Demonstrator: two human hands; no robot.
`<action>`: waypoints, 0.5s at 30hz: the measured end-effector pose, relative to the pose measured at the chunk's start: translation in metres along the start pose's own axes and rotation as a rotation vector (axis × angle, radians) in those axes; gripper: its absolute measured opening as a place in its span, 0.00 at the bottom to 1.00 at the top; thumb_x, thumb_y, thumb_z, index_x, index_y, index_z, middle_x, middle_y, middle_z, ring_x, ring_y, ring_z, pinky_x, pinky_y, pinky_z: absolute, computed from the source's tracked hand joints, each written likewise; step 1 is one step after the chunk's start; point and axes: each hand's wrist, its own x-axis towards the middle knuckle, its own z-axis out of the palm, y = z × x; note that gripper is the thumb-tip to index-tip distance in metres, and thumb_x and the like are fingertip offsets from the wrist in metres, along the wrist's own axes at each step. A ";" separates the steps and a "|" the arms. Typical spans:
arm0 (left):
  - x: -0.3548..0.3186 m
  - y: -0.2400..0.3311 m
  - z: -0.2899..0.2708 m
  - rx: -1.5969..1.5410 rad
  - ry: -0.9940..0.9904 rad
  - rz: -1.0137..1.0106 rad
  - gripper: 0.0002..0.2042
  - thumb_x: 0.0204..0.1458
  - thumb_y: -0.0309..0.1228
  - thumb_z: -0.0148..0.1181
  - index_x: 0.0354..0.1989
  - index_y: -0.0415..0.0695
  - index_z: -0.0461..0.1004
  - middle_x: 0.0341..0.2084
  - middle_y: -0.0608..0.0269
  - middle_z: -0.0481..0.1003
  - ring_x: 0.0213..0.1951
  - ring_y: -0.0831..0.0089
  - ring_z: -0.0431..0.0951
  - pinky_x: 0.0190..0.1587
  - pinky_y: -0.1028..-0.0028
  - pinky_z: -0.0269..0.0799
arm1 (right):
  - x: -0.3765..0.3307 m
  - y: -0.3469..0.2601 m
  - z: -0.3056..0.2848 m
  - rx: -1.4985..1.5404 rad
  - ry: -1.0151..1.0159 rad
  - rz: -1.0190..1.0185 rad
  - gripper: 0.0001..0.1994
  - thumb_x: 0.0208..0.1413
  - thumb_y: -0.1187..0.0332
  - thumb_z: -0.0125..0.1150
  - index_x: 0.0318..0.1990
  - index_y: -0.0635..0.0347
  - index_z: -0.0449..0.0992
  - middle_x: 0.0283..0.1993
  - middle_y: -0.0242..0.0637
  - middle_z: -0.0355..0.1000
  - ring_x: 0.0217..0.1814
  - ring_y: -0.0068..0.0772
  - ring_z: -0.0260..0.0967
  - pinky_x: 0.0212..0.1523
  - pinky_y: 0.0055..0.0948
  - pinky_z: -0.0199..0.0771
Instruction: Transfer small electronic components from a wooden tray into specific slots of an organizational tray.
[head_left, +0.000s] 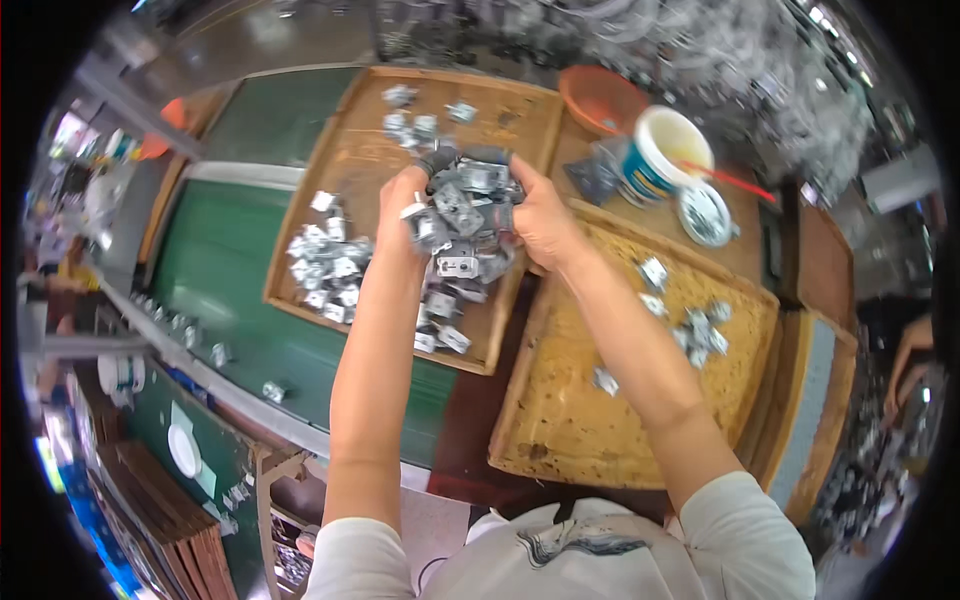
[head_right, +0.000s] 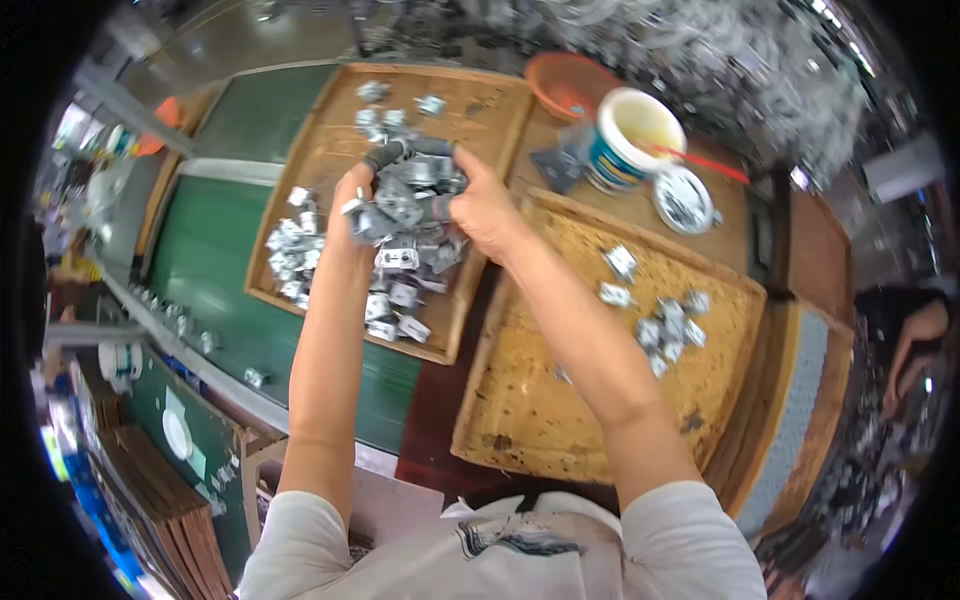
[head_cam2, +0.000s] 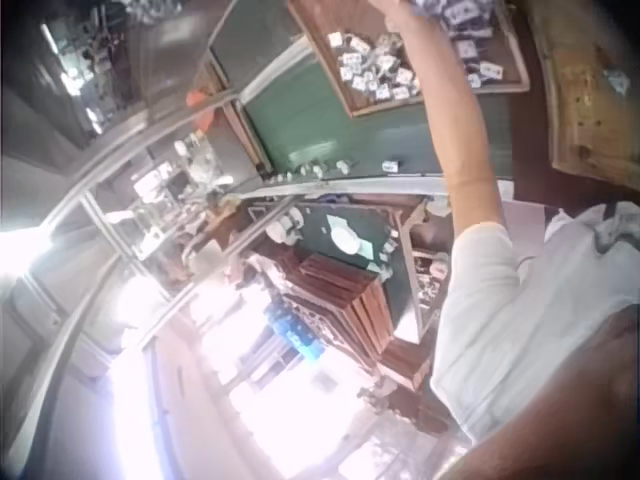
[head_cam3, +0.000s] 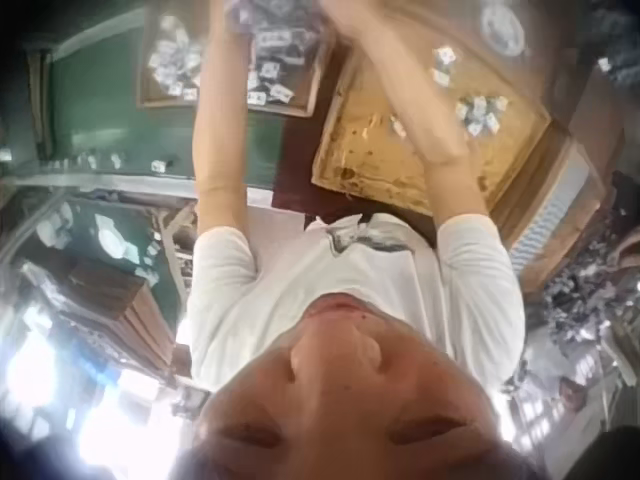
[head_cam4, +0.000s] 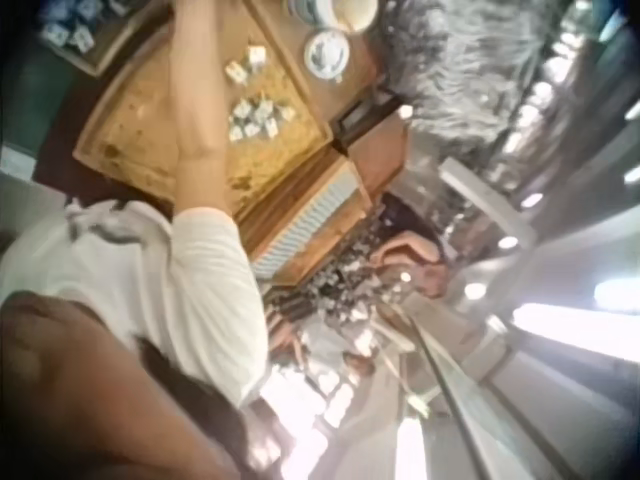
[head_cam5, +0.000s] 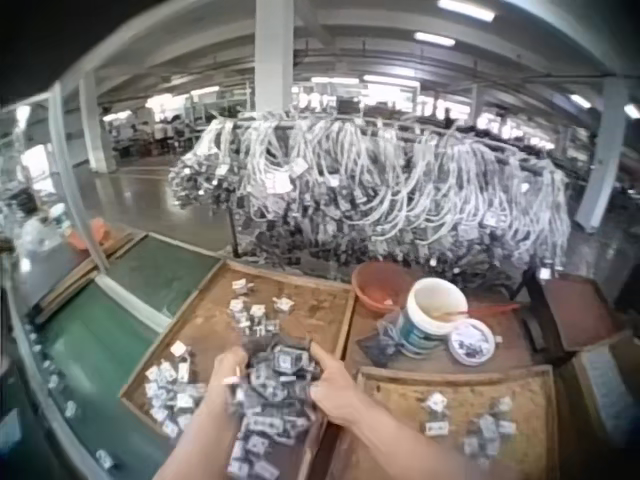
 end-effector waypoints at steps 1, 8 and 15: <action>-0.007 -0.011 0.008 0.005 -0.011 0.003 0.13 0.50 0.33 0.62 0.37 0.33 0.80 0.30 0.58 0.79 0.30 0.70 0.79 0.31 0.69 0.75 | -0.021 -0.017 0.000 -0.060 0.013 -0.040 0.30 0.43 0.79 0.69 0.58 0.62 0.70 0.49 0.30 0.74 0.50 0.25 0.72 0.50 0.26 0.74; -0.098 -0.125 0.124 0.214 -0.130 -0.180 0.10 0.52 0.34 0.59 0.38 0.43 0.81 0.24 0.64 0.78 0.27 0.73 0.75 0.33 0.71 0.68 | -0.171 -0.063 -0.098 -0.422 0.485 0.046 0.34 0.39 0.80 0.54 0.61 0.59 0.68 0.54 0.36 0.72 0.54 0.28 0.71 0.52 0.25 0.73; -0.114 -0.160 0.143 1.170 -0.518 0.574 0.17 0.39 0.27 0.60 0.42 0.41 0.75 0.41 0.48 0.72 0.45 0.48 0.73 0.48 0.54 0.71 | -0.264 -0.082 -0.178 -0.493 0.632 0.245 0.30 0.49 0.75 0.59 0.64 0.57 0.67 0.55 0.35 0.71 0.54 0.33 0.71 0.39 0.31 0.82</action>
